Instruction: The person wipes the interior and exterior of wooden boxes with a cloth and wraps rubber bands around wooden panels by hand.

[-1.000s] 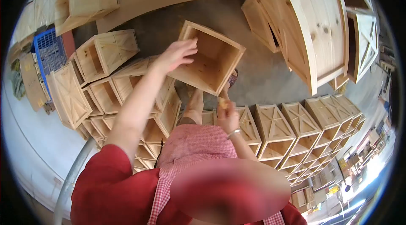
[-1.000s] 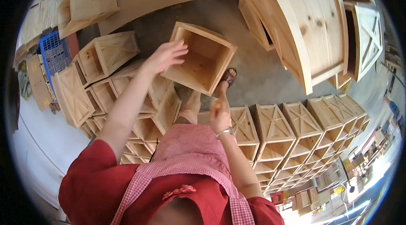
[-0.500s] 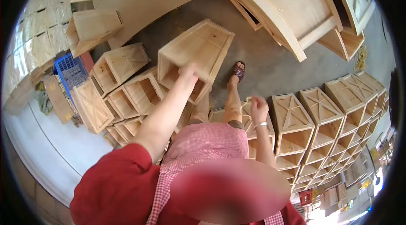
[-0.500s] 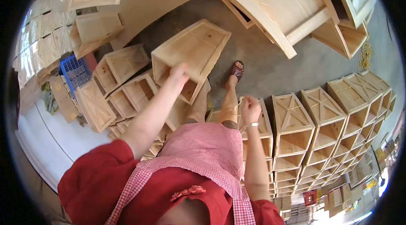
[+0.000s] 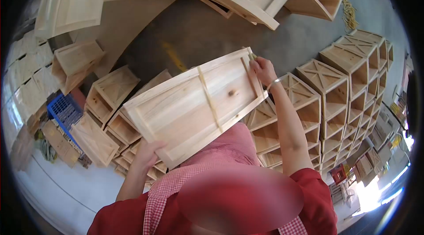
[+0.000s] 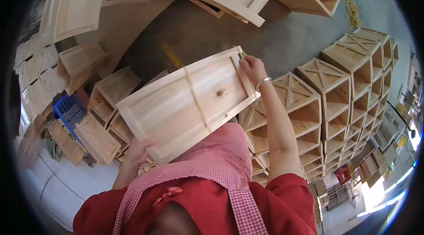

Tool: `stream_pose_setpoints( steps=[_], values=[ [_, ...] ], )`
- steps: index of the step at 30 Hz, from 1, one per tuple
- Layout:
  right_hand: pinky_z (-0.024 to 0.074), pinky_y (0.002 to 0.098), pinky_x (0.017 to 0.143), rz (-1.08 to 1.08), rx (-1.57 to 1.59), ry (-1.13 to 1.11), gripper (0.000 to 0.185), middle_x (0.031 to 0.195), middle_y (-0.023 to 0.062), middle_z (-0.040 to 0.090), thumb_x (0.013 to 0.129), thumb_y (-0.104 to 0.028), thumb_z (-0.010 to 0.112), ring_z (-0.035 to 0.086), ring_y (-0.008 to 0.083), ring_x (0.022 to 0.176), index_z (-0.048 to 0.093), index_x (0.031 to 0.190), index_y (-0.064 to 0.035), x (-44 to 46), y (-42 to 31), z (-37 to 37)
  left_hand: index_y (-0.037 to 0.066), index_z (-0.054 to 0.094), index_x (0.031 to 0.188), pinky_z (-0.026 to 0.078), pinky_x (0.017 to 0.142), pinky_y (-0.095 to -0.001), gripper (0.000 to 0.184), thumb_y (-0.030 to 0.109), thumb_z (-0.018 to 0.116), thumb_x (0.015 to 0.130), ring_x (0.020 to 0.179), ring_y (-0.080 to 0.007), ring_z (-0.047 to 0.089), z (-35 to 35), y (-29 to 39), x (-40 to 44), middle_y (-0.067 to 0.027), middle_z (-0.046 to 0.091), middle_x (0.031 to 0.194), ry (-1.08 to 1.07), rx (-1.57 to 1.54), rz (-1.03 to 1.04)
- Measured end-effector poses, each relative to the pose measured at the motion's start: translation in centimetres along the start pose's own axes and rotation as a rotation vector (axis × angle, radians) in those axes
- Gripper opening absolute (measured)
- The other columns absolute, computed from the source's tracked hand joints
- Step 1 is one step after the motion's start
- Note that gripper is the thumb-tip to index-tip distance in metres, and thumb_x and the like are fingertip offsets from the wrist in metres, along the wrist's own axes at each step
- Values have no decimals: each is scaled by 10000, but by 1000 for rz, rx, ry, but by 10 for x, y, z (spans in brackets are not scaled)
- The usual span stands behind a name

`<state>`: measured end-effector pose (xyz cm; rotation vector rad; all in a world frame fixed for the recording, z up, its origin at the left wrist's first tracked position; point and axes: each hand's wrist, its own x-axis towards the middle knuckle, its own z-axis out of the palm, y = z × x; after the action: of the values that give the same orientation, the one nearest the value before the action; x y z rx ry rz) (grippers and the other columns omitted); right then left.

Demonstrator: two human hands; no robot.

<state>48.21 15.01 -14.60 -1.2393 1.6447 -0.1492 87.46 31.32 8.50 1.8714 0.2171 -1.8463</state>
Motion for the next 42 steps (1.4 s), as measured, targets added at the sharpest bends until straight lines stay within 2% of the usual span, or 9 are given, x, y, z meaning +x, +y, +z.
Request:
stream_pose_setpoints(
  steps=[4,6,15,18,19,27,39,40,42],
  values=[
    [465,299,580,-41,-60,191,137,663,92,604,851,-105,551,560,134,598,618,811,7,-44,3,-44,-22,425,1247,474,891,-386,628,-46,659,664,1041,-273,554,-30,3,-25,-142,543,1163,-94,28,-2],
    [484,377,657,3,-61,173,186,725,200,611,840,-179,532,617,318,695,637,803,-30,-35,37,-77,-18,430,1245,473,884,-396,650,-4,697,652,1035,-264,555,-44,1,-37,-124,549,1156,-109,165,-34],
    [466,461,698,141,-586,484,285,796,200,626,870,-285,501,596,390,794,605,882,-20,-38,96,-231,-12,443,1236,455,876,-382,690,29,754,621,1040,-245,538,-45,23,-60,-108,561,1122,-174,344,-195],
    [457,438,631,-30,-396,382,204,702,168,579,876,-213,483,562,364,664,578,853,-34,-99,33,-171,-18,437,1235,455,877,-366,685,14,741,622,1032,-237,542,-25,19,-48,-117,558,1125,-226,316,-55],
    [444,312,511,-15,-408,172,192,623,74,583,887,-169,475,558,165,556,564,799,-24,-128,-5,-134,-22,431,1237,453,881,-357,681,-1,730,625,1030,-236,544,-18,19,-43,-124,552,1136,-228,286,-44],
    [493,340,685,212,524,-216,154,794,151,623,865,-140,484,615,237,721,577,891,-20,-215,-148,58,-29,423,1235,480,846,-350,644,-37,682,646,1008,-243,559,-6,11,-47,-130,555,1123,-150,305,-114],
    [441,327,516,-507,-1311,579,208,606,73,542,886,-230,478,536,186,586,587,877,-53,-2,245,-378,-20,405,1266,472,882,-367,654,-36,665,667,1047,-256,546,-32,15,-51,-127,537,1165,-74,190,-79],
    [445,349,528,-17,-455,458,240,651,106,579,896,-233,454,555,191,600,595,859,-42,-23,164,-348,-27,416,1257,474,881,-364,632,-44,654,672,1038,-255,552,-18,20,-52,-129,544,1155,-43,160,-59],
    [462,342,509,266,-481,214,289,637,125,615,888,-266,457,600,208,534,630,855,-37,-26,200,-330,-42,443,1231,477,877,-359,583,-59,630,679,1014,-255,566,18,36,-29,-131,561,1129,-29,98,33]
  ],
)
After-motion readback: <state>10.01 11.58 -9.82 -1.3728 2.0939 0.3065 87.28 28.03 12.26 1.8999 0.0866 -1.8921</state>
